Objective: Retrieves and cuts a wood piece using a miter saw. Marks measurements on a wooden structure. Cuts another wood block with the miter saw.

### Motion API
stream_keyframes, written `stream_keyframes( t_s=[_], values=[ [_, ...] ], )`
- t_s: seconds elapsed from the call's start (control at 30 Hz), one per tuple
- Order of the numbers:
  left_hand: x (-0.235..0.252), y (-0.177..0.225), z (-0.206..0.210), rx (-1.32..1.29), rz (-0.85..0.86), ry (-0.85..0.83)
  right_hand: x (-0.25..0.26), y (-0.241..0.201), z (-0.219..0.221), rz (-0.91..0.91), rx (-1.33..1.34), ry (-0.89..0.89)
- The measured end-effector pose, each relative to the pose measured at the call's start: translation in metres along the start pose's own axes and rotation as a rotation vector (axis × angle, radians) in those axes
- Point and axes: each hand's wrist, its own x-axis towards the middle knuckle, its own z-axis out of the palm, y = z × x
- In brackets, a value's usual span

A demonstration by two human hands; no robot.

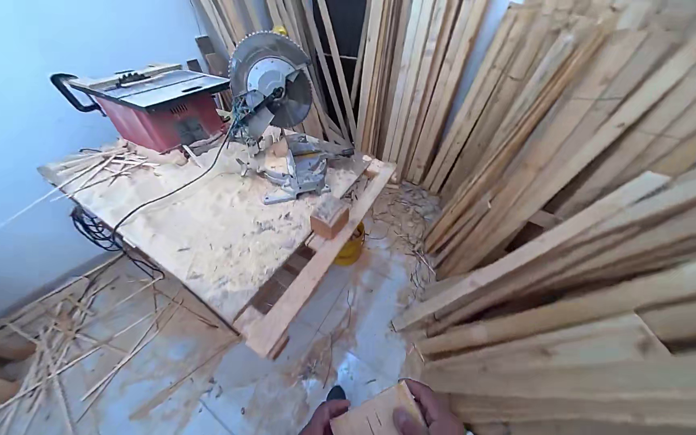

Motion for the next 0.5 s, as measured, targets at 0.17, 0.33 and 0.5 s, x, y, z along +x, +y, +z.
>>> stream_keyframes(
  t_s=[0.17,0.33,0.5],
  values=[
    [0.149,0.095,-0.022,0.69,0.128,0.011,0.179,-0.074,-0.034,0.155,0.081,-0.046],
    [0.281,0.141,-0.046,0.719,0.184,0.285,0.37,-0.122,-0.059,-0.036,0.046,-0.286],
    [0.396,0.155,-0.066,0.654,0.117,0.579,0.614,-0.174,-0.092,-0.268,-0.346,-0.4]
  ],
)
